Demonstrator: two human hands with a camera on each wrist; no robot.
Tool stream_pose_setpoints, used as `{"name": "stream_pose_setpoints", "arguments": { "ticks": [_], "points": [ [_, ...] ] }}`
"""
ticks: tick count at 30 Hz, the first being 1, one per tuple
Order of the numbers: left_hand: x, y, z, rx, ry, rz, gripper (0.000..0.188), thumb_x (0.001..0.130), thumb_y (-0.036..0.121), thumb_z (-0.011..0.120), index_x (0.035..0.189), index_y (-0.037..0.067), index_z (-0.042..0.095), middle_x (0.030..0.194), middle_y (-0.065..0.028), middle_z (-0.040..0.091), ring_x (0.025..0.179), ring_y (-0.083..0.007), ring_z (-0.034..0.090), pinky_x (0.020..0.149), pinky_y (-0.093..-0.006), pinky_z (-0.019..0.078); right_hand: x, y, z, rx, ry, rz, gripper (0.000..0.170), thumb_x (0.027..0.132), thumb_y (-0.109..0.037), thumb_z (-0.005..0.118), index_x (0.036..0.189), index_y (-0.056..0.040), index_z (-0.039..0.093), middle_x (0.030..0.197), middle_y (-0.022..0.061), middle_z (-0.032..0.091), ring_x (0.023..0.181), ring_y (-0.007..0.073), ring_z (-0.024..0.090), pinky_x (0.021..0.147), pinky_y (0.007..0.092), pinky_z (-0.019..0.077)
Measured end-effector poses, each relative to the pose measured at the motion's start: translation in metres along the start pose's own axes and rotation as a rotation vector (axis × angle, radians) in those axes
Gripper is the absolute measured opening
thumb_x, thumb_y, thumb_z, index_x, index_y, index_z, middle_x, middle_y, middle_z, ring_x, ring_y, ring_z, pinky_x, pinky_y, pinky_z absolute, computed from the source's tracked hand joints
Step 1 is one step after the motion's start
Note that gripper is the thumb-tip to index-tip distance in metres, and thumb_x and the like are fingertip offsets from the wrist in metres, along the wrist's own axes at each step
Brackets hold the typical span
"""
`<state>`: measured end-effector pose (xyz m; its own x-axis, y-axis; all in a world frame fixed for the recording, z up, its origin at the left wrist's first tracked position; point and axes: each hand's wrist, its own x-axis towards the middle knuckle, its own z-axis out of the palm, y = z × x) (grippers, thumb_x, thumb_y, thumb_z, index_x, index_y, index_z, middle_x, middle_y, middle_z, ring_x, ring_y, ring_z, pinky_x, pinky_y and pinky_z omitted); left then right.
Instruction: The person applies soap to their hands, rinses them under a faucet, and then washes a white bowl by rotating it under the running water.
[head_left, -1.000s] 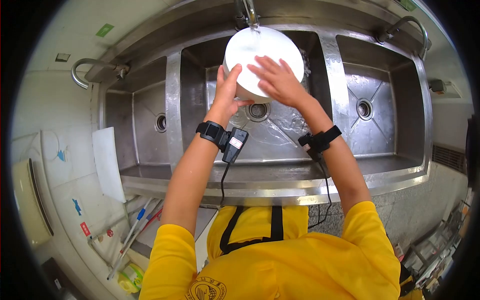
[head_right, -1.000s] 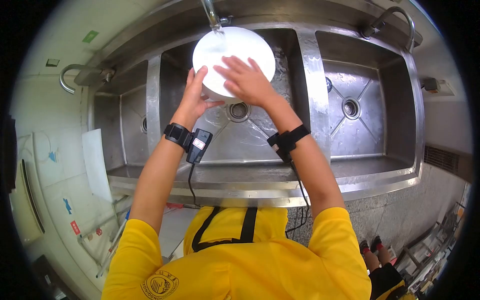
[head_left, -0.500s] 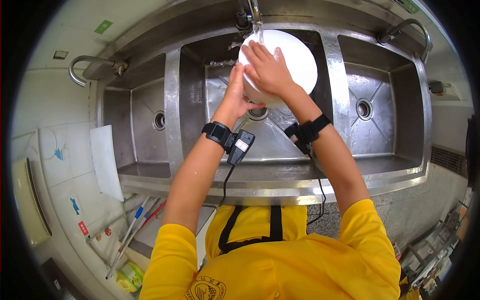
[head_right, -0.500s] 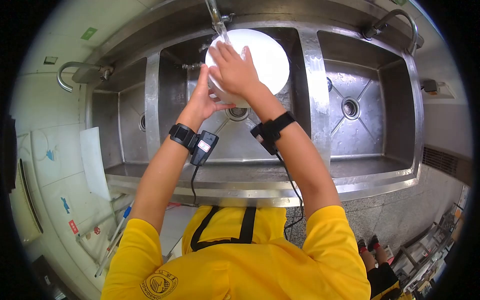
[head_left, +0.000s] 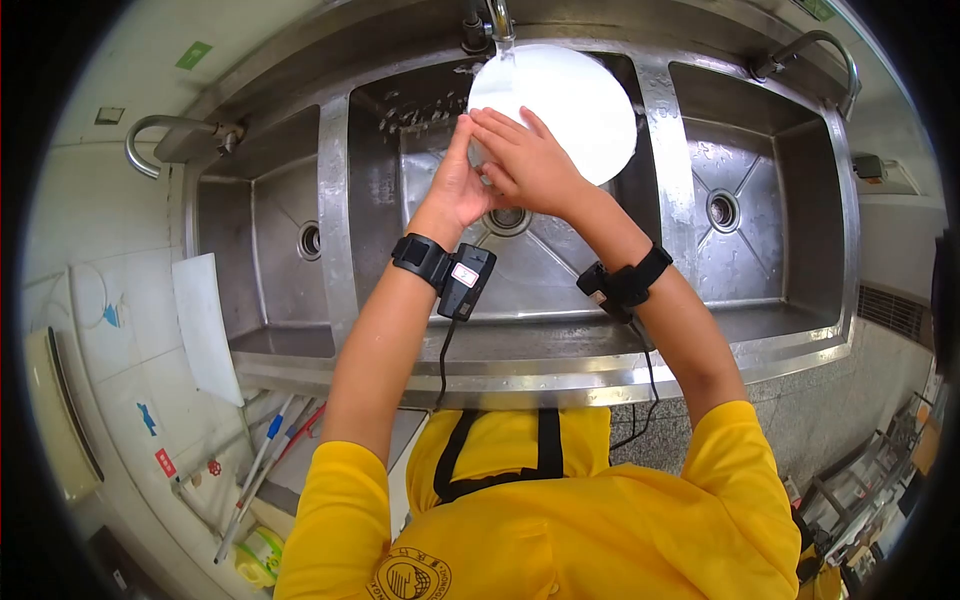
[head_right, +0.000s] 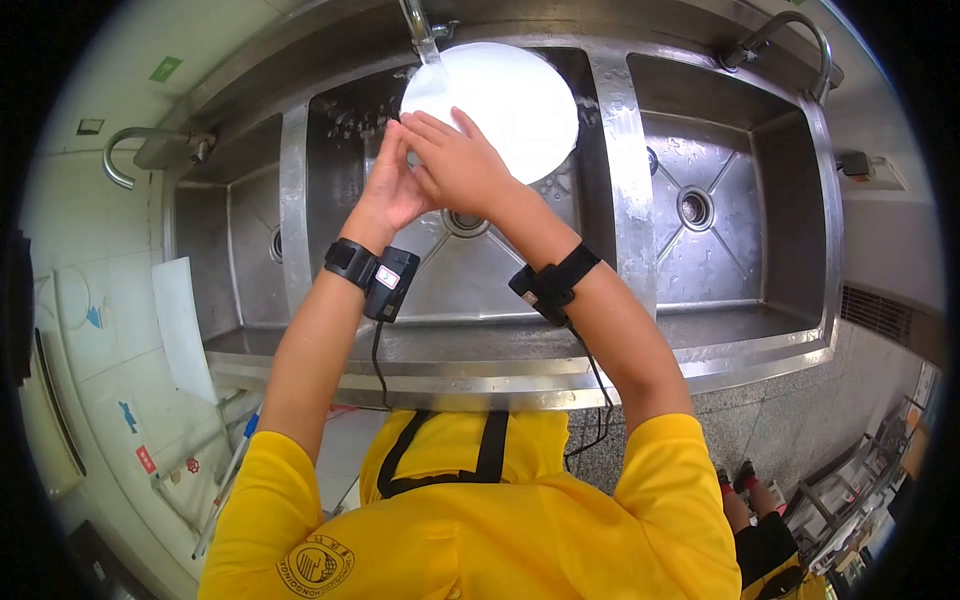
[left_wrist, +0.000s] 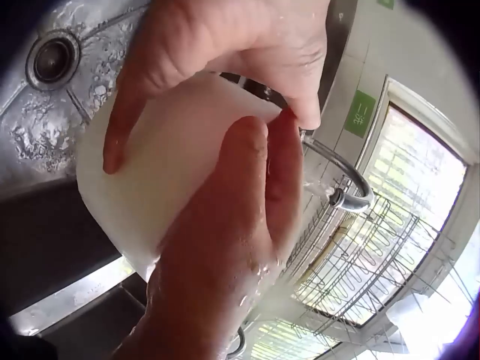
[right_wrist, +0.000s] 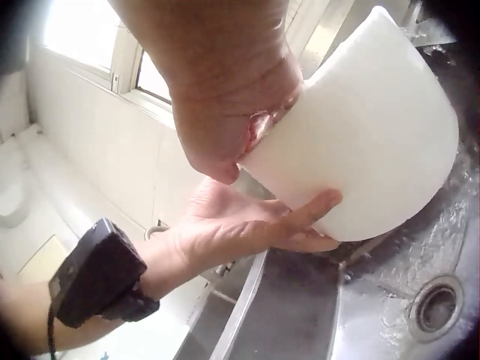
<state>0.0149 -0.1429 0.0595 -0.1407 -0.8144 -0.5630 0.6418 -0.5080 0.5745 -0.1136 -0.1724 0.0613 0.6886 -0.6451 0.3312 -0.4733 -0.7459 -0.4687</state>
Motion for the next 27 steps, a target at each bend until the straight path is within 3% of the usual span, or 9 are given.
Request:
{"name": "stream_pose_setpoints", "arguments": {
  "ticks": [4, 6, 9, 14, 17, 19, 22, 26, 27],
  "points": [
    [-0.002, 0.006, -0.002, -0.088, -0.031, -0.04, 0.067, 0.075, 0.064, 0.045, 0.118, 0.012, 0.041, 0.12, -0.0149, 0.041, 0.11, -0.0307, 0.042, 0.081, -0.0526, 0.0413, 0.003, -0.003, -0.006, 0.191, 0.057, -0.058, 0.034, 0.074, -0.012, 0.051, 0.108, -0.0115, 0.056, 0.117, 0.0068, 0.051, 0.115, 0.0205, 0.042, 0.1, 0.0412, 0.0267],
    [-0.004, 0.01, 0.0, -0.08, -0.032, -0.045, 0.064, 0.077, 0.062, 0.045, 0.113, 0.01, 0.044, 0.115, -0.0146, 0.045, 0.106, -0.0295, 0.045, 0.081, -0.051, 0.042, 0.003, -0.002, -0.006, 0.26, -0.046, -0.15, 0.028, 0.072, -0.009, 0.051, 0.097, -0.0125, 0.063, 0.107, 0.0056, 0.058, 0.11, 0.0226, 0.048, 0.099, 0.0387, 0.0318],
    [-0.003, 0.011, -0.003, -0.029, -0.021, -0.069, 0.056, 0.079, 0.057, 0.046, 0.106, 0.007, 0.048, 0.106, -0.0131, 0.052, 0.099, -0.0272, 0.05, 0.078, -0.0477, 0.0436, 0.005, -0.007, -0.007, 0.314, -0.071, -0.121, 0.024, 0.071, -0.009, 0.052, 0.09, -0.0114, 0.066, 0.1, 0.0047, 0.062, 0.108, 0.023, 0.05, 0.097, 0.0365, 0.035],
    [0.006, 0.014, -0.01, -0.049, 0.062, -0.067, 0.046, 0.08, 0.047, 0.047, 0.1, 0.007, 0.05, 0.095, -0.011, 0.056, 0.09, -0.0243, 0.054, 0.074, -0.0442, 0.0455, 0.005, -0.005, 0.002, 0.299, -0.04, -0.139, 0.028, 0.069, -0.005, 0.052, 0.094, -0.0113, 0.065, 0.101, 0.0053, 0.061, 0.107, 0.024, 0.05, 0.095, 0.0351, 0.037],
    [0.002, 0.02, -0.01, -0.061, 0.13, -0.093, 0.054, 0.077, 0.047, 0.049, 0.111, 0.005, 0.043, 0.105, -0.0157, 0.049, 0.097, -0.0267, 0.051, 0.078, -0.0474, 0.045, -0.003, -0.007, 0.0, 0.335, 0.066, -0.128, 0.031, 0.067, 0.0, 0.053, 0.095, -0.0101, 0.064, 0.102, 0.0062, 0.061, 0.104, 0.0244, 0.053, 0.093, 0.0346, 0.0395],
    [-0.008, 0.024, -0.001, 0.021, 0.293, 0.043, 0.068, 0.075, 0.046, 0.052, 0.123, 0.004, 0.029, 0.119, -0.0201, 0.034, 0.106, -0.033, 0.043, 0.083, -0.0535, 0.042, -0.01, -0.005, -0.006, 0.412, 0.105, -0.083, 0.033, 0.066, 0.002, 0.053, 0.096, -0.009, 0.064, 0.102, 0.0069, 0.061, 0.102, 0.0245, 0.054, 0.091, 0.0343, 0.0407],
    [-0.013, 0.03, -0.004, 0.02, 0.252, 0.035, 0.076, 0.073, 0.045, 0.054, 0.13, 0.01, 0.017, 0.127, -0.0202, 0.02, 0.114, -0.0396, 0.032, 0.084, -0.0585, 0.0388, -0.019, 0.006, -0.018, 0.447, 0.184, -0.081, 0.031, 0.067, 0.0, 0.053, 0.095, -0.0085, 0.063, 0.1, 0.0087, 0.061, 0.098, 0.0246, 0.056, 0.086, 0.0332, 0.044],
    [-0.015, 0.034, -0.007, 0.048, 0.275, 0.051, 0.074, 0.072, 0.044, 0.055, 0.13, 0.015, 0.018, 0.127, -0.0191, 0.021, 0.115, -0.0441, 0.027, 0.082, -0.0593, 0.0398, -0.025, 0.04, -0.028, 0.359, 0.19, -0.02, 0.028, 0.074, -0.008, 0.055, 0.102, -0.0102, 0.061, 0.106, 0.0086, 0.058, 0.104, 0.0238, 0.052, 0.089, 0.0344, 0.041],
    [-0.016, 0.035, -0.007, 0.095, 0.255, 0.053, 0.076, 0.072, 0.044, 0.056, 0.131, 0.018, 0.016, 0.129, -0.0185, 0.019, 0.115, -0.0454, 0.026, 0.082, -0.0589, 0.0405, -0.022, 0.049, -0.028, 0.201, 0.232, 0.012, 0.03, 0.077, -0.014, 0.054, 0.107, -0.0116, 0.058, 0.111, 0.0084, 0.056, 0.108, 0.0238, 0.049, 0.092, 0.0365, 0.0377]
  ]
}}
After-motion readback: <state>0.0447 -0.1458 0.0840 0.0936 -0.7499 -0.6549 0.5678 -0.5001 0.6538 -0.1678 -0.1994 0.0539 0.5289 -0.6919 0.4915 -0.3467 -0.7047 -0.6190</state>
